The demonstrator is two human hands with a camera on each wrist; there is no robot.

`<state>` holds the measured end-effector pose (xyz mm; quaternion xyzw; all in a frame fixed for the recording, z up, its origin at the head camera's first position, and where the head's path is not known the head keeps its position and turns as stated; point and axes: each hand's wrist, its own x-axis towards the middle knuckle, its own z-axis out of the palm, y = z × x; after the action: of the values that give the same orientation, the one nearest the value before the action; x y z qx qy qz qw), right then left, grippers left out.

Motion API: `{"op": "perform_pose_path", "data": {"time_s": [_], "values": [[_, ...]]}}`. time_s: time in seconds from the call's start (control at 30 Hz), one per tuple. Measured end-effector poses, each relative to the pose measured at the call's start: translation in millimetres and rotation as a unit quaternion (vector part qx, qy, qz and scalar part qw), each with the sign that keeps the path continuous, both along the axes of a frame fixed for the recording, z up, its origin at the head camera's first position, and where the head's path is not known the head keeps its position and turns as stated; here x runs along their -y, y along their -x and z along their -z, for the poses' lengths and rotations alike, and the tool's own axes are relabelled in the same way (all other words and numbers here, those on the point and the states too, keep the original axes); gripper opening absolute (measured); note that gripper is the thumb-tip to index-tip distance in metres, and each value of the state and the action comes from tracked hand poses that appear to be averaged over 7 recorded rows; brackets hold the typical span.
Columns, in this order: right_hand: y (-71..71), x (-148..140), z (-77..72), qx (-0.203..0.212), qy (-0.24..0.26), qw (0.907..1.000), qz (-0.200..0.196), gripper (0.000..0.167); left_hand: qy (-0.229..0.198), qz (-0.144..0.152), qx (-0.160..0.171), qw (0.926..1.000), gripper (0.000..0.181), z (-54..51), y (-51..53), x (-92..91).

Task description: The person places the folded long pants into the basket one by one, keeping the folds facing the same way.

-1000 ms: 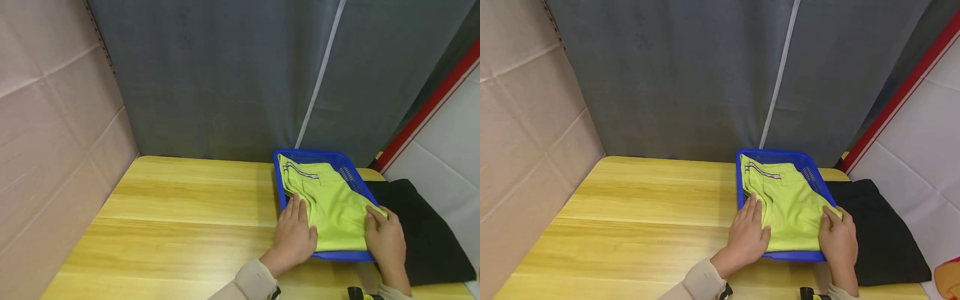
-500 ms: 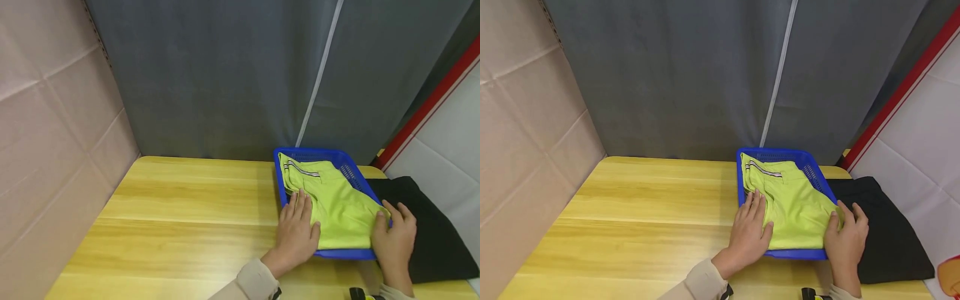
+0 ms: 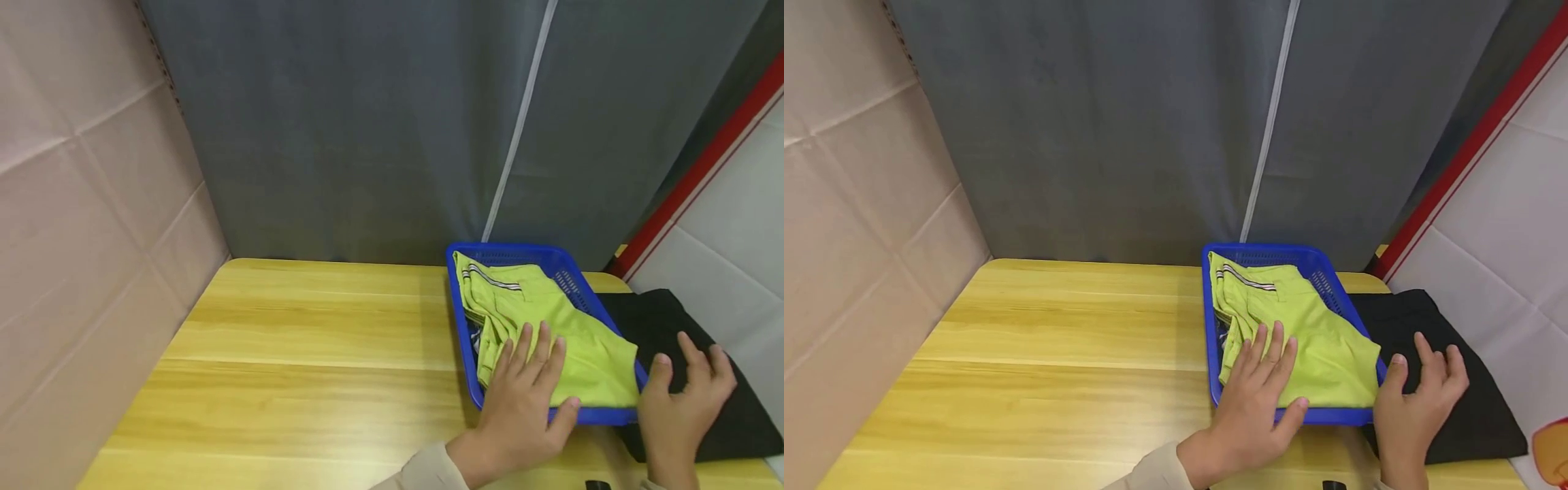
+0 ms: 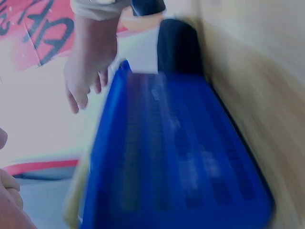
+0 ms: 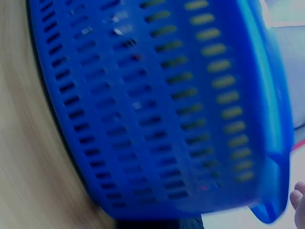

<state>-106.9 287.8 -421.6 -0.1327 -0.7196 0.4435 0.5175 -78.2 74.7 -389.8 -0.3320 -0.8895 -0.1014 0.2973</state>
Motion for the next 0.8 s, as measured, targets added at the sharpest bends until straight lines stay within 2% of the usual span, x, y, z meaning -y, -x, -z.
{"op": "perform_pose_path", "data": {"time_s": [0.1,0.3,0.4,0.5,0.6,0.63,0.67,0.73,0.77,0.8], "values": [[-4.7,-10.4,0.1,-0.011,0.003,0.9996,0.025,0.04,-0.001,0.041,0.017,0.999,0.065,-1.1,-8.3,-9.0],[-13.9,-28.3,-6.2,0.01,0.044,0.9961,0.076,0.041,0.01,0.106,0.084,0.9907,0.062,-1.8,-19.8,-29.5],[-19.3,-37.6,-9.0,0.047,0.096,0.9901,0.09,0.041,0.014,0.134,0.119,0.9838,0.063,0.4,-22.9,-38.8],[-25.7,-49.1,-11.6,0.108,0.167,0.9759,0.09,0.045,-0.003,0.178,0.183,0.9668,0.064,3.5,-24.0,-45.7],[-34.5,-62.9,-14.0,0.211,0.253,0.9414,0.073,0.053,-0.031,0.213,0.248,0.9446,0.062,7.5,-23.0,-50.7],[-37.1,-68.0,-14.0,0.239,0.274,0.9291,0.067,0.058,-0.04,0.221,0.261,0.9388,0.062,9.2,-22.5,-52.1],[-38.8,-73.0,-13.7,0.265,0.276,0.9218,0.063,0.062,-0.047,0.225,0.268,0.9356,0.062,11.2,-22.1,-53.7],[-41.5,-83.0,-12.2,0.294,0.275,0.9139,0.053,0.067,-0.068,0.23,0.307,0.9209,0.06,14.3,-22.3,-56.8],[-41.4,-87.6,-10.0,0.291,0.258,0.9196,0.061,0.065,-0.085,0.233,0.336,0.9086,0.059,15.8,-22.7,-58.7],[-40.9,-91.4,-7.7,0.28,0.253,0.9235,0.068,0.063,-0.108,0.237,0.367,0.8931,0.058,17.1,-23.6,-61.1]]}}
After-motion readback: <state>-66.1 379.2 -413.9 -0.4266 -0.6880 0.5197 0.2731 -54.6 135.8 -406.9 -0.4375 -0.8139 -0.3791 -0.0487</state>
